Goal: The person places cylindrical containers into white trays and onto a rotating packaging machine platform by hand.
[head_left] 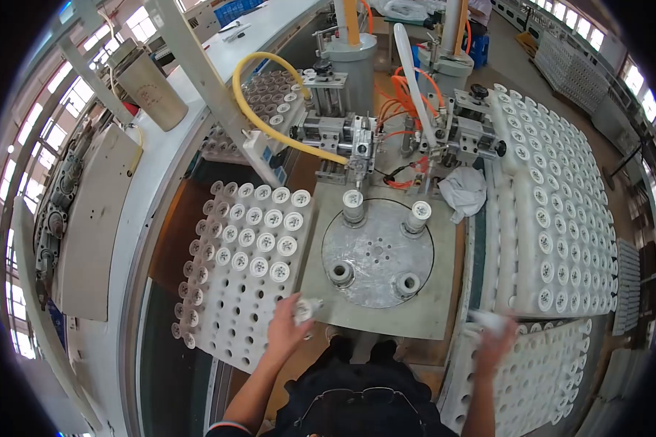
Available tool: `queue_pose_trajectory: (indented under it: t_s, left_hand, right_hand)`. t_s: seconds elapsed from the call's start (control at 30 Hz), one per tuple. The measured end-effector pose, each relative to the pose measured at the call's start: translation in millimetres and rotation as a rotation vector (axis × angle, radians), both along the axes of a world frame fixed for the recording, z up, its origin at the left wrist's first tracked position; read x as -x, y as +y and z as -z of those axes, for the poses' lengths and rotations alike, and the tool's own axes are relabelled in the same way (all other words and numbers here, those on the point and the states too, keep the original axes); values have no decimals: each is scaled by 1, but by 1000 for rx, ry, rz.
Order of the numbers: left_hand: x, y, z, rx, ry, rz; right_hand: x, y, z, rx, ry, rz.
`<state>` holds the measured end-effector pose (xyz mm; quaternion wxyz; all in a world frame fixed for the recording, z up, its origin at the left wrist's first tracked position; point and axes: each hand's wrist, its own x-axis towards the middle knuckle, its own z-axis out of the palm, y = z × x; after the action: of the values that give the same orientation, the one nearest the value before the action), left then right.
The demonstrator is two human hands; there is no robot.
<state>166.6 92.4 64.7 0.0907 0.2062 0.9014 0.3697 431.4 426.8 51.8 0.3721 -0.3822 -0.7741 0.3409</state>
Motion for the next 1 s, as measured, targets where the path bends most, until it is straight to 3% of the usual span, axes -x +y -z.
queue_pose_trajectory:
  t_s: [0.03, 0.07, 0.1, 0.17, 0.23, 0.27, 0.33, 0.47, 0.5, 0.53, 0.6, 0.63, 0.73, 0.87, 1.0]
  left_hand:
    - [2, -23, 1, 12, -37, -68]
    - [5, -42, 1, 8, -42, -63]
    - [7, -59, 0, 64, -22, -107]
    - [9, -77, -12, 120, -75, -250]
    - [17, -103, 0, 150, 28, -289]
    - [20, -121, 5, 182, 125, -300]
    - [34, -140, -3, 181, 121, -376]
    - [86, -163, -8, 259, 139, -467]
    - [99, -165, -7, 286, 139, -469]
    - [110, -169, 1, 269, 127, -444]
    - [136, -174, 23, 508, 51, -376]
    - [141, -175, 30, 486, 43, -329]
    - [127, -172, 36, 486, 144, -284]
    - [104, -188, 56, 413, 240, -282]
    - [85, -181, 32, 352, 247, -227]
  right_hand:
    - [59, -24, -10, -39, 29, -300]
    - [109, -51, -40, 5, -161, -469]
    - [153, -63, -14, -94, -68, -634]
    - [219, -82, 15, -134, -80, -704]
    - [268, -109, 45, -329, -425, -761]
    - [278, -122, 52, -327, -401, -807]
    - [284, -123, 65, -391, -636, -851]
    - [284, -135, 33, -270, -569, -757]
    - [279, -134, 34, -207, -441, -667]
    - [271, -128, 34, -153, -321, -561]
    - [254, -119, 35, -81, -358, -522]
    - [248, -117, 37, 5, -365, -518]
    - [251, -112, 38, -57, -340, -494]
    - [297, -134, 36, -257, -300, -681]
    - [333, -151, 80, -427, -567, -885]
